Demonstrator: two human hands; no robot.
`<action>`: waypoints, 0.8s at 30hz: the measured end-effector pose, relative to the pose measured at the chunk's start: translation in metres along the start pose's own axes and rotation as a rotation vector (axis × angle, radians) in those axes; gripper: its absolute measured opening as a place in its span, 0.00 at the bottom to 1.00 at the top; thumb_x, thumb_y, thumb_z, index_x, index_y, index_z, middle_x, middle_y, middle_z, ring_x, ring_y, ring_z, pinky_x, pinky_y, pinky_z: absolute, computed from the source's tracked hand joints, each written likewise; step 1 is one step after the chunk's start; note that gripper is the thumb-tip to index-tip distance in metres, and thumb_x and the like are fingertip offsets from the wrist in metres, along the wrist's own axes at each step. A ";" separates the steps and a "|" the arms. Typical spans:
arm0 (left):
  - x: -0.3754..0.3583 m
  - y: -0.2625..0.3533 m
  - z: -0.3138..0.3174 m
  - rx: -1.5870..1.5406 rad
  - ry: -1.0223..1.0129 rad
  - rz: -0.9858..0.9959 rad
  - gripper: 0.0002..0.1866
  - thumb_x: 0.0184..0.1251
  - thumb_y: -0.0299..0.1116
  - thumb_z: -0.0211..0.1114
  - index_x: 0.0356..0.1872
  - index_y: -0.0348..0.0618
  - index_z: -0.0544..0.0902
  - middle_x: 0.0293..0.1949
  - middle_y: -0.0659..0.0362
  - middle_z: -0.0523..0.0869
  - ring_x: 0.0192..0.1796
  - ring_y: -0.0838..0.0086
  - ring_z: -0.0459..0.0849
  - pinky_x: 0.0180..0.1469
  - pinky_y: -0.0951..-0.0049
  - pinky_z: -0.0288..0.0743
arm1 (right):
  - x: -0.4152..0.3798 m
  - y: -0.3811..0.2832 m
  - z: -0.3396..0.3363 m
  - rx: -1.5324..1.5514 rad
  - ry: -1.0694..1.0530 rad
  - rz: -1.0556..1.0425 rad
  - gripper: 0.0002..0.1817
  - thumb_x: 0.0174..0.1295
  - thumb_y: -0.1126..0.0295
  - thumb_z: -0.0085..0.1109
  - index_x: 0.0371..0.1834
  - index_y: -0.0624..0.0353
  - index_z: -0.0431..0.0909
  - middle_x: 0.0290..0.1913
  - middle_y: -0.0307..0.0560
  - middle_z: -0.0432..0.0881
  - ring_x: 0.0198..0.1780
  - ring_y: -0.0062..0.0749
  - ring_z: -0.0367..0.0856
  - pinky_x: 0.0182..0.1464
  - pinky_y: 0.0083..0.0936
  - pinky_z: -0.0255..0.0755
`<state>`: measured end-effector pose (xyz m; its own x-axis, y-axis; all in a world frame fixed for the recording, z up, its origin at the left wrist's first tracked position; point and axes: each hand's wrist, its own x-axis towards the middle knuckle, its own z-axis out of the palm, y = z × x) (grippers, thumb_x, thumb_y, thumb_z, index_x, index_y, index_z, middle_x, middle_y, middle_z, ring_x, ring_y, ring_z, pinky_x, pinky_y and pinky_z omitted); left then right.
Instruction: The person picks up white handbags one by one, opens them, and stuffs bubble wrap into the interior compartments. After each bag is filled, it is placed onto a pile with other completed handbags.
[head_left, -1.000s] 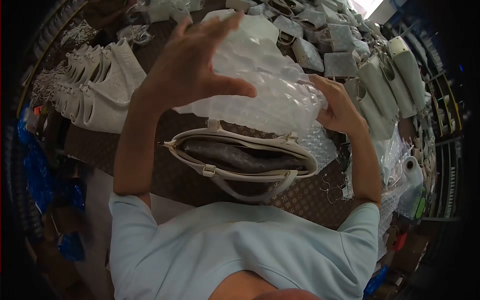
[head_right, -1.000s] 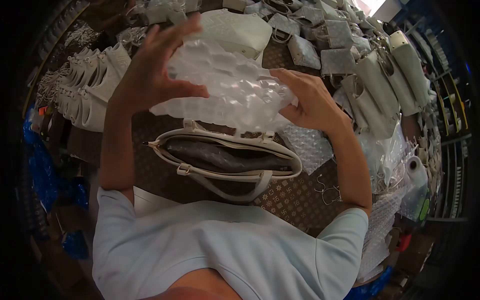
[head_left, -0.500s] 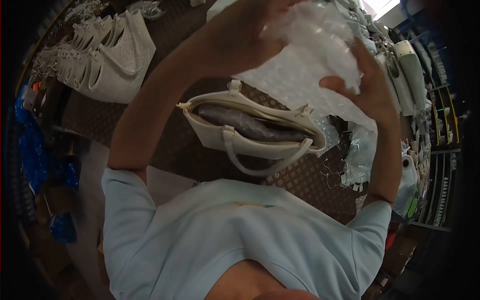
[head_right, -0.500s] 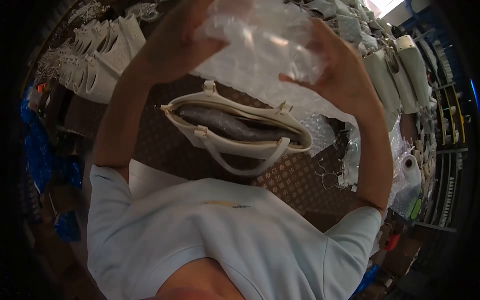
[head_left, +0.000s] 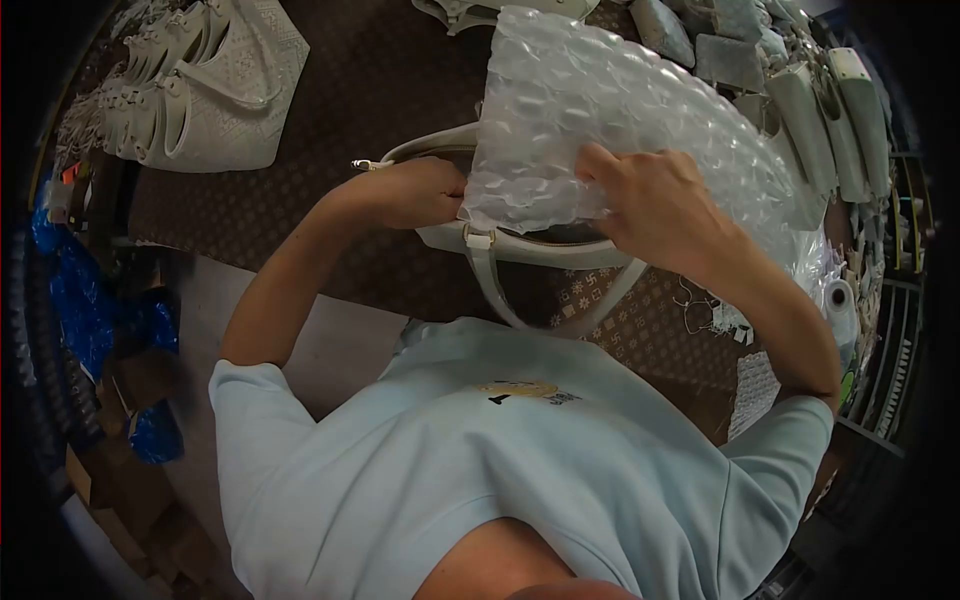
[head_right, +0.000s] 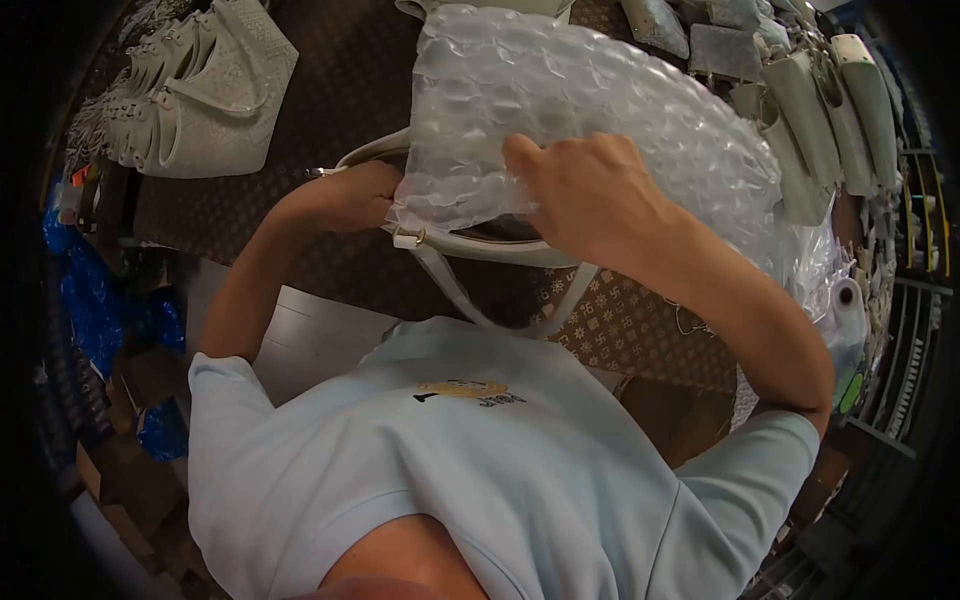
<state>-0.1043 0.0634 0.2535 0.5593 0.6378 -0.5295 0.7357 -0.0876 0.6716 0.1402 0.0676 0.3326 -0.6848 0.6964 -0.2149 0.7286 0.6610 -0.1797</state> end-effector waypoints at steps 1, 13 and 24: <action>0.002 -0.001 0.000 0.002 -0.010 -0.001 0.15 0.63 0.36 0.52 0.38 0.36 0.82 0.34 0.52 0.84 0.34 0.68 0.80 0.40 0.68 0.72 | 0.004 0.003 0.003 -0.038 0.001 -0.027 0.20 0.43 0.71 0.65 0.41 0.57 0.69 0.28 0.49 0.81 0.33 0.45 0.81 0.35 0.38 0.70; 0.019 0.019 0.013 0.220 -0.358 0.138 0.23 0.65 0.38 0.52 0.60 0.42 0.70 0.57 0.51 0.75 0.59 0.67 0.73 0.58 0.73 0.65 | 0.046 0.023 -0.020 -0.185 0.089 -0.152 0.16 0.44 0.71 0.62 0.37 0.60 0.70 0.23 0.51 0.79 0.29 0.48 0.80 0.31 0.39 0.70; -0.030 0.022 -0.023 0.285 -0.337 0.163 0.17 0.60 0.41 0.61 0.46 0.42 0.79 0.52 0.51 0.79 0.57 0.66 0.76 0.62 0.64 0.65 | 0.027 0.005 0.049 0.021 -0.517 -0.292 0.16 0.52 0.66 0.59 0.40 0.65 0.72 0.25 0.53 0.80 0.28 0.49 0.80 0.31 0.41 0.71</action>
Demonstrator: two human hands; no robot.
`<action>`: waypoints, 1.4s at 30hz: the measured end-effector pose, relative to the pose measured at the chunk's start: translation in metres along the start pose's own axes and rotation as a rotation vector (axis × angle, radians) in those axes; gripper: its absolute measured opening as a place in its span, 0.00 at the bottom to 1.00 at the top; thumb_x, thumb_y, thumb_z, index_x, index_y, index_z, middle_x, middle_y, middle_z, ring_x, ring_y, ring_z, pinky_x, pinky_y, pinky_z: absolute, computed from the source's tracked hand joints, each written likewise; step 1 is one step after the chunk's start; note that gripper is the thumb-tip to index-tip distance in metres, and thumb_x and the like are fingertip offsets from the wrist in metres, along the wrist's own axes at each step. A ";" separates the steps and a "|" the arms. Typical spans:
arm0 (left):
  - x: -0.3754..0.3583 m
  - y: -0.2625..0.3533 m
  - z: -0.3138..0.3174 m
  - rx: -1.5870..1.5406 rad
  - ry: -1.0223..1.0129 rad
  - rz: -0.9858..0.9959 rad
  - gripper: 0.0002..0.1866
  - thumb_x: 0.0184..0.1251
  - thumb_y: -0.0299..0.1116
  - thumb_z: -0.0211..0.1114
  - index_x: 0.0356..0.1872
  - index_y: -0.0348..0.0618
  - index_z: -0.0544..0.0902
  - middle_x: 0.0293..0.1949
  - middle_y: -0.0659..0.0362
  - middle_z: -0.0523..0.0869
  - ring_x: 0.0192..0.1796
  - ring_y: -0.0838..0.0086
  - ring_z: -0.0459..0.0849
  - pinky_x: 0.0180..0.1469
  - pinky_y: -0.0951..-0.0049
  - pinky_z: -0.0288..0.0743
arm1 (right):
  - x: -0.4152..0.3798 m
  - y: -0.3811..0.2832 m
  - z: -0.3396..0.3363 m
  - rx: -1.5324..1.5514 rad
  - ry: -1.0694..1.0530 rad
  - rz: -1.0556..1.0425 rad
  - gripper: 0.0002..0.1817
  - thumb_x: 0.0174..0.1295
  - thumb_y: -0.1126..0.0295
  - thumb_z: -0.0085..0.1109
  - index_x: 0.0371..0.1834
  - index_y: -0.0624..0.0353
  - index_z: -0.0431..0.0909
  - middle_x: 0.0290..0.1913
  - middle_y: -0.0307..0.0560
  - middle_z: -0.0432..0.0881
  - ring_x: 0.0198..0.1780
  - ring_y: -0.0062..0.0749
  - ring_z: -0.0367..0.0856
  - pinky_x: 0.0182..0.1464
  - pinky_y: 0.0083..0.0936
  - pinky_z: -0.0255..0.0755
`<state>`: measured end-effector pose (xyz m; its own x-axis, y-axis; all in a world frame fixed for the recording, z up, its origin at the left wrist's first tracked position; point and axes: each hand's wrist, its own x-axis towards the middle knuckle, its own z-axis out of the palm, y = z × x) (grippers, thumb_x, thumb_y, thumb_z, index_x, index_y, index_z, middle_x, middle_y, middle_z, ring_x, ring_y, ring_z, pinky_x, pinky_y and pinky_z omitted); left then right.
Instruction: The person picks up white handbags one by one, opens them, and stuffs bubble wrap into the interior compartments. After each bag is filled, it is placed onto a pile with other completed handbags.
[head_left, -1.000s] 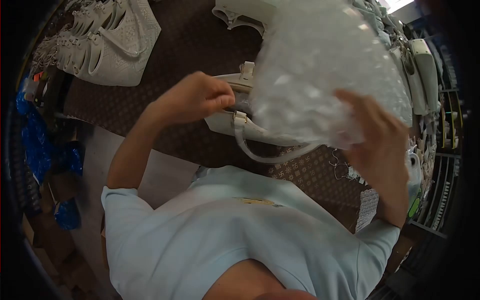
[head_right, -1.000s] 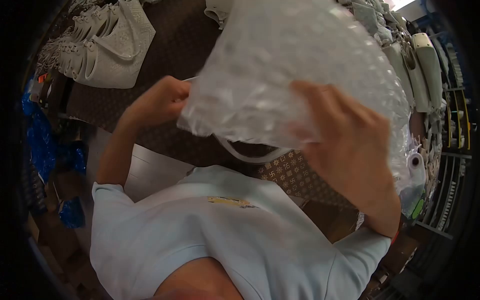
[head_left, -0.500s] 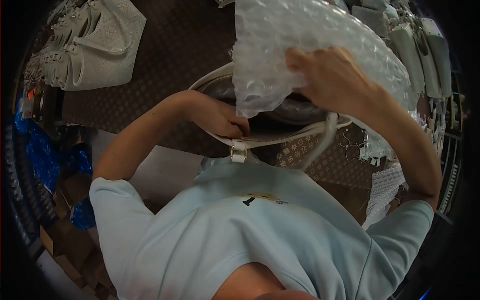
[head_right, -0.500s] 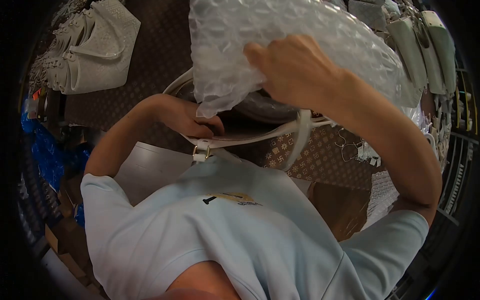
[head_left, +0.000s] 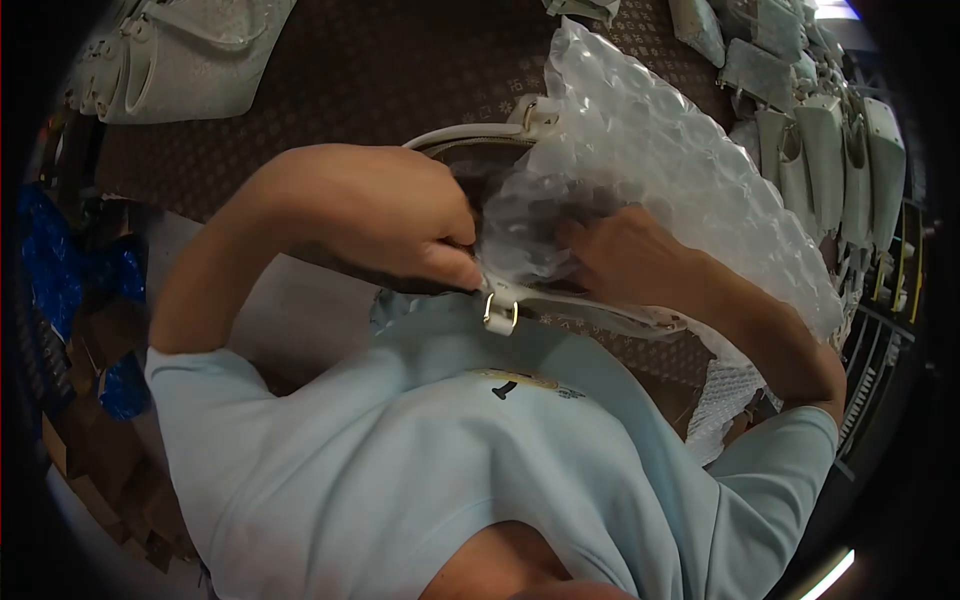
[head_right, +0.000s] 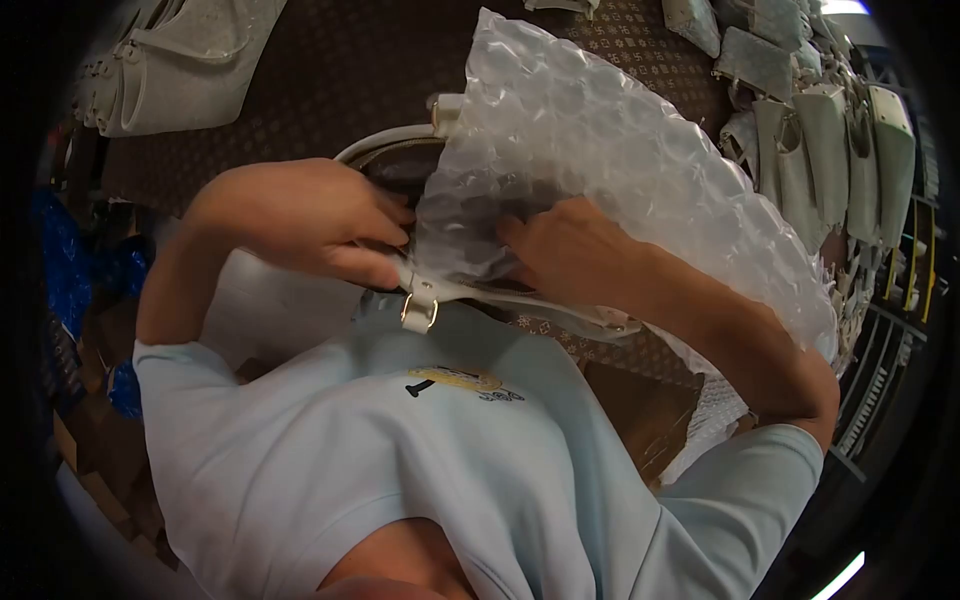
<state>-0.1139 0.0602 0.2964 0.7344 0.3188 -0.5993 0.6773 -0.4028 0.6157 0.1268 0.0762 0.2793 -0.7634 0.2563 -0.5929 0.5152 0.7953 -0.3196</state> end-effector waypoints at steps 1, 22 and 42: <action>-0.010 -0.005 0.008 0.120 0.282 0.079 0.17 0.59 0.41 0.62 0.45 0.42 0.79 0.51 0.52 0.79 0.55 0.65 0.77 0.59 0.63 0.66 | 0.004 0.004 0.001 0.010 0.052 0.052 0.16 0.53 0.65 0.58 0.40 0.65 0.72 0.24 0.53 0.80 0.28 0.50 0.80 0.32 0.40 0.71; 0.043 -0.044 0.047 -0.272 1.050 -0.194 0.12 0.52 0.27 0.52 0.38 0.35 0.76 0.31 0.45 0.84 0.35 0.53 0.85 0.38 0.58 0.79 | 0.097 -0.015 0.084 0.824 -0.103 0.300 0.20 0.58 0.68 0.52 0.54 0.64 0.70 0.48 0.54 0.75 0.47 0.40 0.75 0.50 0.33 0.67; 0.054 -0.035 0.052 -0.096 1.127 -0.197 0.12 0.54 0.30 0.55 0.39 0.38 0.76 0.32 0.48 0.84 0.33 0.57 0.86 0.35 0.59 0.80 | 0.096 -0.035 0.049 1.363 -0.242 0.516 0.20 0.68 0.63 0.47 0.60 0.57 0.68 0.57 0.45 0.73 0.55 0.24 0.72 0.56 0.24 0.67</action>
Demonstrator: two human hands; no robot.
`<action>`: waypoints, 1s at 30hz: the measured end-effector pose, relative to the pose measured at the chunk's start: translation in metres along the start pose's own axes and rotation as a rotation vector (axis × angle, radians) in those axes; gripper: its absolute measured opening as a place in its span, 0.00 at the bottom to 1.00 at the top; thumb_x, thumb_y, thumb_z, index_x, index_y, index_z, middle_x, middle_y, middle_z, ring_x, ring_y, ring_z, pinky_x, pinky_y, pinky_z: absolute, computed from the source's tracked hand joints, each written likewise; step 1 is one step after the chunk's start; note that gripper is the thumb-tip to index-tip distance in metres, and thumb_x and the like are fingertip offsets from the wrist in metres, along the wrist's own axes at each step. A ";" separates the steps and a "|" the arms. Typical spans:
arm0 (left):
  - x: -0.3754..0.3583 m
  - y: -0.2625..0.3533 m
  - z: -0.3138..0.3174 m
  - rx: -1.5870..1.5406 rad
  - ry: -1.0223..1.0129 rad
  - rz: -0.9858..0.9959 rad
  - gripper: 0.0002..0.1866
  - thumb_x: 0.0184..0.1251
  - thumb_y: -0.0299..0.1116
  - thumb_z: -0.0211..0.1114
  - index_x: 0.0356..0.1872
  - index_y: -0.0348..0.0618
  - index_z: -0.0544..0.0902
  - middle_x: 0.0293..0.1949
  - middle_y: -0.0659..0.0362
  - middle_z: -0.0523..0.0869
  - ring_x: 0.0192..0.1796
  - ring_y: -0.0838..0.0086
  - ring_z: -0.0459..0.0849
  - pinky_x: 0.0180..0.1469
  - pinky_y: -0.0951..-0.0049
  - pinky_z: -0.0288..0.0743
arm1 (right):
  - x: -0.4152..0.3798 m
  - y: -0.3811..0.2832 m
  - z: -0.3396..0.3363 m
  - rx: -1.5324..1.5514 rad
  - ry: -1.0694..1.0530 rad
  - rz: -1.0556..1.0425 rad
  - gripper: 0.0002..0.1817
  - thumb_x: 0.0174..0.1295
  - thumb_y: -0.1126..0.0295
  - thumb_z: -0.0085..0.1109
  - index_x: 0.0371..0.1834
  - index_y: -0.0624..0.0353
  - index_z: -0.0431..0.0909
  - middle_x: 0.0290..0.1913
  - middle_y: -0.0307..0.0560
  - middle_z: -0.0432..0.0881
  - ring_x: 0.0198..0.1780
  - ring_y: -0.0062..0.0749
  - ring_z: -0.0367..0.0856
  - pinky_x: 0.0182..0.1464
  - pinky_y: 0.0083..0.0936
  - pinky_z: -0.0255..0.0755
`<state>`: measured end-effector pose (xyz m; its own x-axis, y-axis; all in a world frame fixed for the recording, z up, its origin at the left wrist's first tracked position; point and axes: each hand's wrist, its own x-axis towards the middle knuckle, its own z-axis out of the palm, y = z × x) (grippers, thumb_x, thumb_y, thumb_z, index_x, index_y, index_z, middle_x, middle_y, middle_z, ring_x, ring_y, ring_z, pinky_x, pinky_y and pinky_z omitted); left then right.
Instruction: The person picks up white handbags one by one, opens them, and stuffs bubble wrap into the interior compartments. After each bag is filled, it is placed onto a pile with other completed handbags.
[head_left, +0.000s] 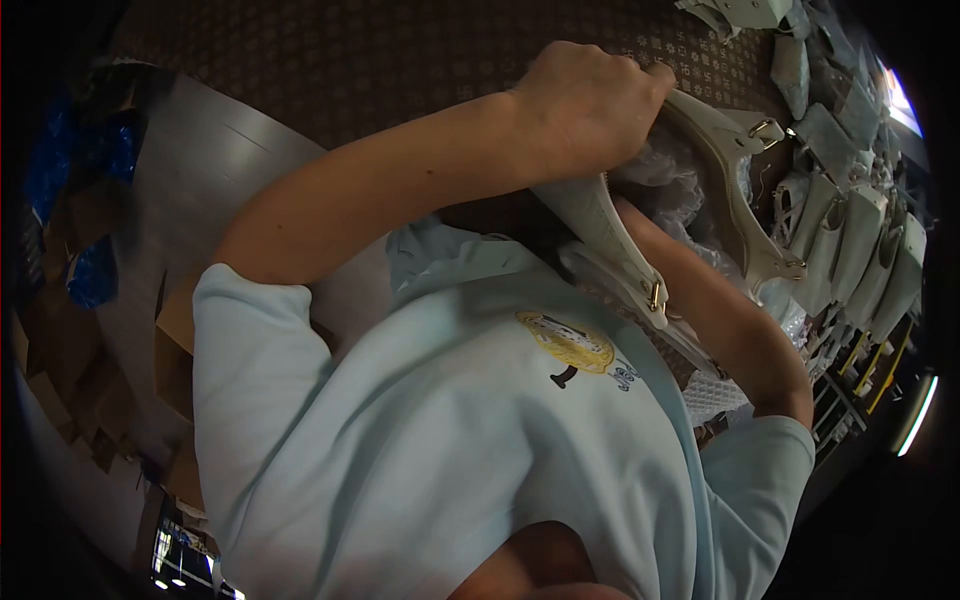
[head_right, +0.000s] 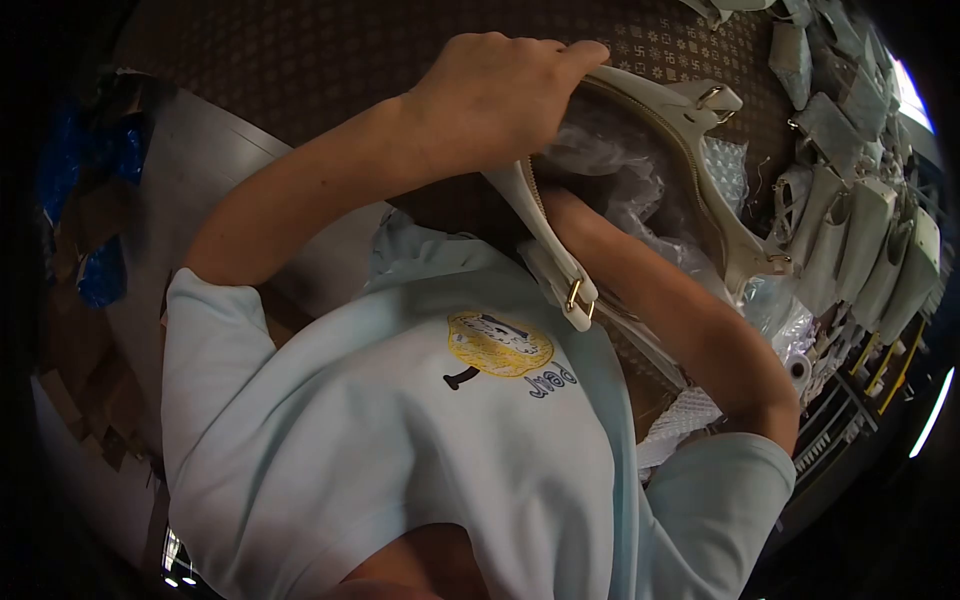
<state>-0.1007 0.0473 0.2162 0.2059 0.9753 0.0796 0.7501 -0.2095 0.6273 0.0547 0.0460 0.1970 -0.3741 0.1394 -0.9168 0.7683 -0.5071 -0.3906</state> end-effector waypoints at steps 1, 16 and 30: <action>-0.001 0.000 0.000 0.036 0.066 0.013 0.12 0.54 0.31 0.57 0.39 0.39 0.76 0.33 0.50 0.84 0.34 0.59 0.85 0.36 0.60 0.80 | -0.030 -0.003 -0.006 -0.129 -0.039 0.001 0.21 0.69 0.61 0.45 0.61 0.58 0.67 0.58 0.46 0.72 0.57 0.26 0.71 0.58 0.24 0.65; -0.005 0.043 0.001 0.645 -0.124 0.425 0.07 0.43 0.31 0.64 0.28 0.47 0.80 0.30 0.65 0.76 0.40 0.76 0.72 0.42 0.74 0.61 | -0.060 0.046 -0.064 -0.890 0.229 0.050 0.30 0.64 0.50 0.45 0.66 0.53 0.63 0.65 0.50 0.65 0.66 0.38 0.61 0.68 0.28 0.50; -0.003 0.032 -0.001 0.466 0.011 0.443 0.03 0.43 0.30 0.63 0.23 0.48 0.80 0.28 0.63 0.75 0.38 0.76 0.74 0.38 0.76 0.65 | -0.141 0.045 -0.075 -0.557 -0.334 -0.436 0.30 0.58 0.62 0.60 0.63 0.58 0.65 0.62 0.51 0.69 0.61 0.40 0.69 0.59 0.29 0.66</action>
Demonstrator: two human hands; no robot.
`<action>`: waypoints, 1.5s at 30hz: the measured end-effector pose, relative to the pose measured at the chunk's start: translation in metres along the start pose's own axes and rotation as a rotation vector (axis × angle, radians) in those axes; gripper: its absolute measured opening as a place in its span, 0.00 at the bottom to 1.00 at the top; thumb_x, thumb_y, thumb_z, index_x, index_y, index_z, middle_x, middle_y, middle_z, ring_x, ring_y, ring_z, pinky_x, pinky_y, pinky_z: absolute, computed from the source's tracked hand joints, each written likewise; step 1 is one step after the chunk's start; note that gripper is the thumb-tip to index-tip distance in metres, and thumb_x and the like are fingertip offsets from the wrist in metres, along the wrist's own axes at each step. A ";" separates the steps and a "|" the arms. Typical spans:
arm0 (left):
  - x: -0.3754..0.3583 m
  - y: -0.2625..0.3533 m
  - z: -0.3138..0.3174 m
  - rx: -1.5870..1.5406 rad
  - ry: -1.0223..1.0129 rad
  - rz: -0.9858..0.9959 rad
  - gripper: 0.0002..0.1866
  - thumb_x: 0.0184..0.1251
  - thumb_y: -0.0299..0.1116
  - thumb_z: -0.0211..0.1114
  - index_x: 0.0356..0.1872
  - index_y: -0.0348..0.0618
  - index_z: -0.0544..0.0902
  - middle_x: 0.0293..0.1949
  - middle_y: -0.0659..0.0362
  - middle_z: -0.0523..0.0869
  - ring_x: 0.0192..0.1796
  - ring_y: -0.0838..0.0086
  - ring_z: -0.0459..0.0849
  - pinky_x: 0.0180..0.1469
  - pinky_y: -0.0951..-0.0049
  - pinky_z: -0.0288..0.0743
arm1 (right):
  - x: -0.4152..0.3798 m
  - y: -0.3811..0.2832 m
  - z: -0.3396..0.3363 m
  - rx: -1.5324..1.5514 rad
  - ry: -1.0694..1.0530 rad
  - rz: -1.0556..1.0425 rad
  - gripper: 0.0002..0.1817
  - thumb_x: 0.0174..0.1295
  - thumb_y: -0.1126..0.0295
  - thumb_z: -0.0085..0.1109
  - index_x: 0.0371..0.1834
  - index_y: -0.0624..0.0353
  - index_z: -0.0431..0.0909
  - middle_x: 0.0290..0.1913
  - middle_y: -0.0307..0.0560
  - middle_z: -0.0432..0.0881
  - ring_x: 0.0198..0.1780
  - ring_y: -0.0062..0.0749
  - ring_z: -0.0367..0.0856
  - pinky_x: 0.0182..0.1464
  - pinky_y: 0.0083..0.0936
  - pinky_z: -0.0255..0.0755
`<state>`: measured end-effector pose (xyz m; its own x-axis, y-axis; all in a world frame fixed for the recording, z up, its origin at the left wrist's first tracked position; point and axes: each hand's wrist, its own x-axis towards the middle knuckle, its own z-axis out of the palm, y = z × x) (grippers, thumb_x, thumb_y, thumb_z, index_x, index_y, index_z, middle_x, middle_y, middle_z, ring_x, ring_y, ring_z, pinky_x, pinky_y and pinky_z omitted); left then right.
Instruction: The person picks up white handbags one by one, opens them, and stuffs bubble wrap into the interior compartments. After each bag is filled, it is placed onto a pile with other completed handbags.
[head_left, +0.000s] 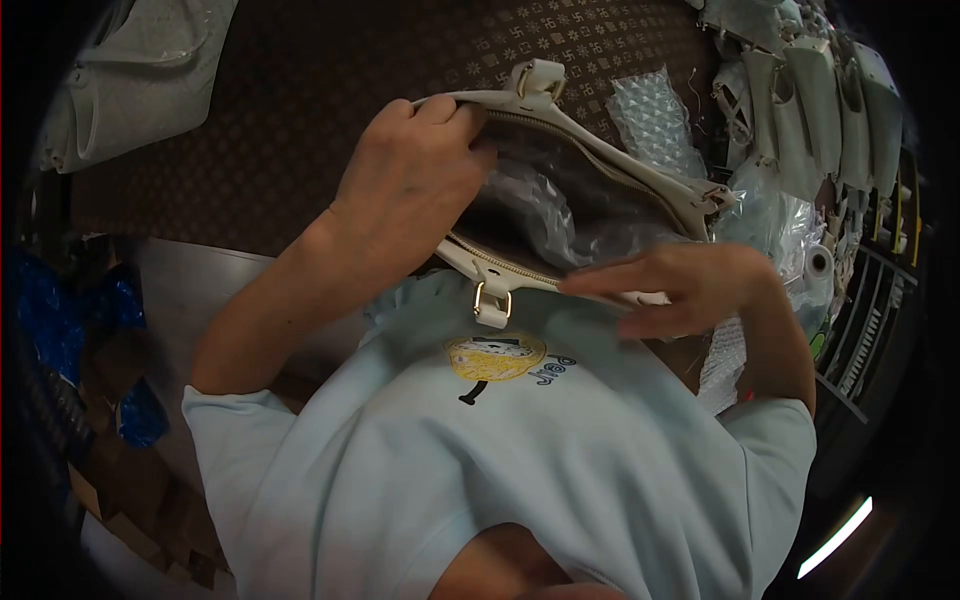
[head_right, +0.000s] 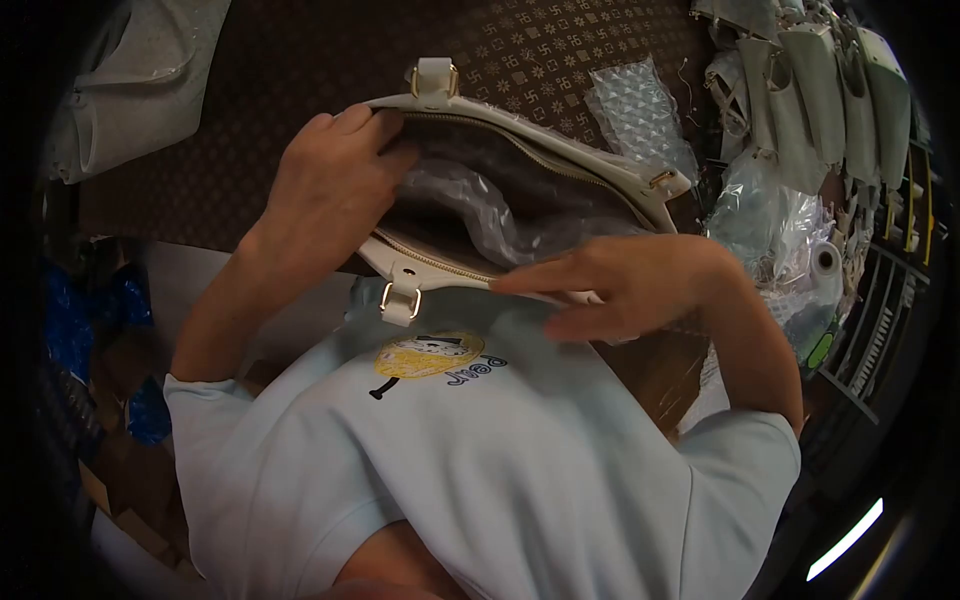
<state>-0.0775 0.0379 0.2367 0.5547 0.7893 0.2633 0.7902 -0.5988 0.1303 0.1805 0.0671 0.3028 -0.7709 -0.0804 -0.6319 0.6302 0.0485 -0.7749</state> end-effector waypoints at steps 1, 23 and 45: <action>0.001 0.003 -0.003 -0.020 -0.031 0.008 0.03 0.43 0.30 0.63 0.23 0.47 0.80 0.29 0.62 0.76 0.37 0.75 0.75 0.36 0.76 0.67 | -0.004 -0.013 0.006 0.002 0.009 -0.010 0.30 0.58 0.62 0.60 0.63 0.58 0.65 0.62 0.51 0.69 0.61 0.40 0.69 0.59 0.29 0.66; -0.011 0.020 -0.006 -0.388 -0.372 -0.137 0.19 0.61 0.42 0.59 0.16 0.40 0.81 0.19 0.53 0.81 0.26 0.60 0.81 0.28 0.64 0.74 | -0.014 0.052 0.031 -0.558 0.649 0.563 0.13 0.57 0.60 0.57 0.26 0.59 0.80 0.27 0.47 0.82 0.33 0.44 0.81 0.39 0.35 0.74; 0.016 0.038 0.009 -0.001 -0.480 0.023 0.04 0.46 0.23 0.61 0.26 0.39 0.80 0.29 0.54 0.82 0.32 0.68 0.84 0.28 0.73 0.79 | 0.034 0.051 0.024 -0.905 0.601 0.540 0.09 0.46 0.76 0.55 0.31 0.58 0.83 0.32 0.50 0.83 0.38 0.41 0.83 0.41 0.33 0.76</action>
<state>-0.0363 0.0295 0.2372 0.6301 0.7490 -0.2049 0.7760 -0.6170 0.1310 0.1887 0.0430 0.2421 -0.5006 0.6282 -0.5957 0.7761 0.6305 0.0127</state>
